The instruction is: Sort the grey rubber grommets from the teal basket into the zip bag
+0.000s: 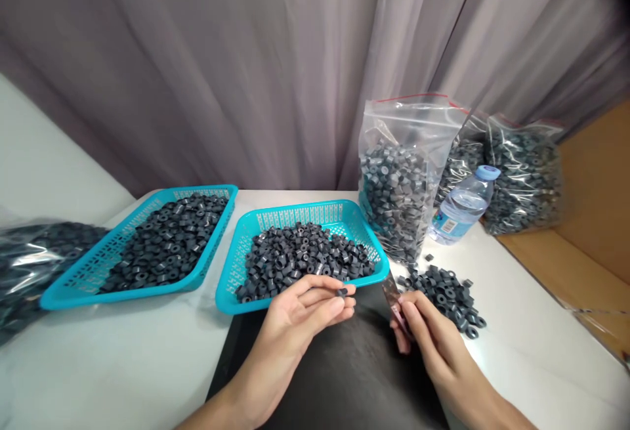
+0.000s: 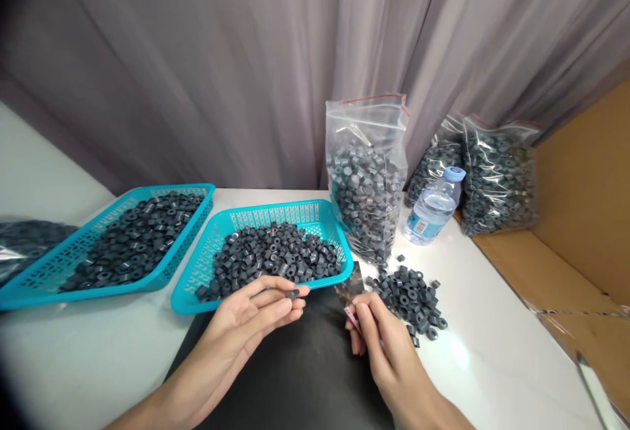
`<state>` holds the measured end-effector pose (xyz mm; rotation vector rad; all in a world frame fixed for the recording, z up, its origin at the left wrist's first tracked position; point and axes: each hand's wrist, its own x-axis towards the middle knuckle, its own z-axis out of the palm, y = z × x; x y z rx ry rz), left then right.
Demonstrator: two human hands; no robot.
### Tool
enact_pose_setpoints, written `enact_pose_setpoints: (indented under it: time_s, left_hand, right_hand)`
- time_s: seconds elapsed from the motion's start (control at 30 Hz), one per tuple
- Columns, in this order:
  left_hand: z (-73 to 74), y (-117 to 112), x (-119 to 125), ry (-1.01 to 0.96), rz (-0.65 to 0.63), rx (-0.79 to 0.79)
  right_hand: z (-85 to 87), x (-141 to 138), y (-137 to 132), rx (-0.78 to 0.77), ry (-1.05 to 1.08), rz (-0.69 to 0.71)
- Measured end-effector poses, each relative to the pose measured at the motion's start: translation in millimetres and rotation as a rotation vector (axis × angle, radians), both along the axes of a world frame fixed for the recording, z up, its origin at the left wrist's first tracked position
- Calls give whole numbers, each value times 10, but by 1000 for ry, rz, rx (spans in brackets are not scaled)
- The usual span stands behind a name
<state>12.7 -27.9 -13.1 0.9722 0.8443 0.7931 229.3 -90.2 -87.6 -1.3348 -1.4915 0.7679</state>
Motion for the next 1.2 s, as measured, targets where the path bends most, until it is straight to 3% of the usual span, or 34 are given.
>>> enact_pose_setpoints:
  time_s: [0.1, 0.2, 0.63, 1.2]
  left_hand:
    - [-8, -37, 29, -2, 11, -3]
    - [11, -66, 83, -30, 26, -33]
    - [37, -173, 208, -49, -16, -76]
    - [1, -207, 218, 12, -10, -22]
  right_hand:
    - [13, -32, -50, -76, 80, -30]
    - [42, -36, -69, -31, -10, -6]
    - [125, -83, -75, 445, -267, -8]
    - [95, -45, -106, 451, -310, 50]
